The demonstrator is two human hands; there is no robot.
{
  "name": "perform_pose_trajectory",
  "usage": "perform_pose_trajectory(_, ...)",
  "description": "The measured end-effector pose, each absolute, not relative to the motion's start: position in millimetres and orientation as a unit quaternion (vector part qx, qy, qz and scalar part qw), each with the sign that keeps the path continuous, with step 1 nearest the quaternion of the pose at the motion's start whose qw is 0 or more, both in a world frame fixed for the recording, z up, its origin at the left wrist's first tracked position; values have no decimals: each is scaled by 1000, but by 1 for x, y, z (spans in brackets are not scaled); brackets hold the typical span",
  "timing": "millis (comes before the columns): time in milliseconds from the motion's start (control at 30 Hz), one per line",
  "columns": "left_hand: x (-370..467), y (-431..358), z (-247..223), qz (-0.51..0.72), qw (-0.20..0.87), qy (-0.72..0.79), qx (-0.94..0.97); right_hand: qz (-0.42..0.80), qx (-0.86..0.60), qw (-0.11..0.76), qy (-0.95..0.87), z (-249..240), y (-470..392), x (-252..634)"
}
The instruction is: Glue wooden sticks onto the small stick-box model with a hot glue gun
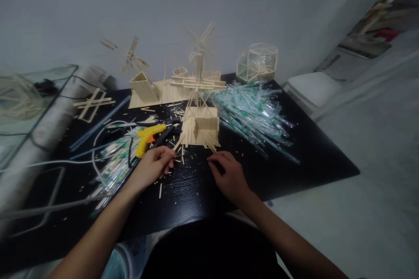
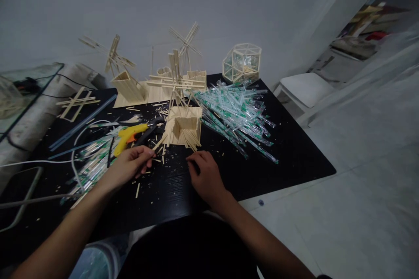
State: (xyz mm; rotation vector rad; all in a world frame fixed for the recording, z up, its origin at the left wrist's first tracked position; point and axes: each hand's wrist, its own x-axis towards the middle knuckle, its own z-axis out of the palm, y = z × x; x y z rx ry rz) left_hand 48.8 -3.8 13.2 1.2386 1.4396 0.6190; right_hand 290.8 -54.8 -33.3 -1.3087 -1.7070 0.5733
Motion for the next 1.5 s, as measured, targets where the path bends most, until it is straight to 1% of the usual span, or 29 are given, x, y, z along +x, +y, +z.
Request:
perform_pose_trajectory(133, 57, 4, 9, 251, 539, 594, 542, 240, -526, 433, -691, -33, -53, 291)
perform_pose_trajectory(233, 63, 16, 4, 244, 515, 585, 577, 246, -528, 431, -689, -32, -53, 291)
perform_pose_trajectory(300, 65, 24, 2, 234, 475, 592, 608, 250, -529, 431, -686, -32, -54, 292)
perform_pose_trajectory(433, 68, 31, 5, 205, 338, 614, 683, 259, -529, 434, -682, -32, -54, 292)
perform_pose_trajectory(533, 73, 29, 11, 168, 265, 619, 720, 263, -526, 436, -681, -32, -54, 292)
perform_pose_trajectory(667, 79, 26, 17, 115, 208, 611, 755, 265, -524, 438, -681, -31, -54, 292)
perform_pose_trajectory(800, 81, 25, 18, 69, 176, 602, 776, 266, -525, 434, -682, -32, -53, 292)
perform_pose_trajectory(1100, 79, 22, 15, 28, 53, 626, 778, 256, -523, 438, -685, -32, -54, 292)
perform_pose_trajectory(1167, 74, 21, 13, 35, 55, 620, 782, 254, -523, 440, -684, -32, -54, 292)
perform_pose_trajectory(1333, 65, 16, 12, 92, 117, 599, 787, 248, -519, 448, -684, -33, -53, 292)
perform_pose_trajectory(1500, 60, 11, 12, 130, 147, 564, 802, 247, -521, 448, -684, -33, -53, 292)
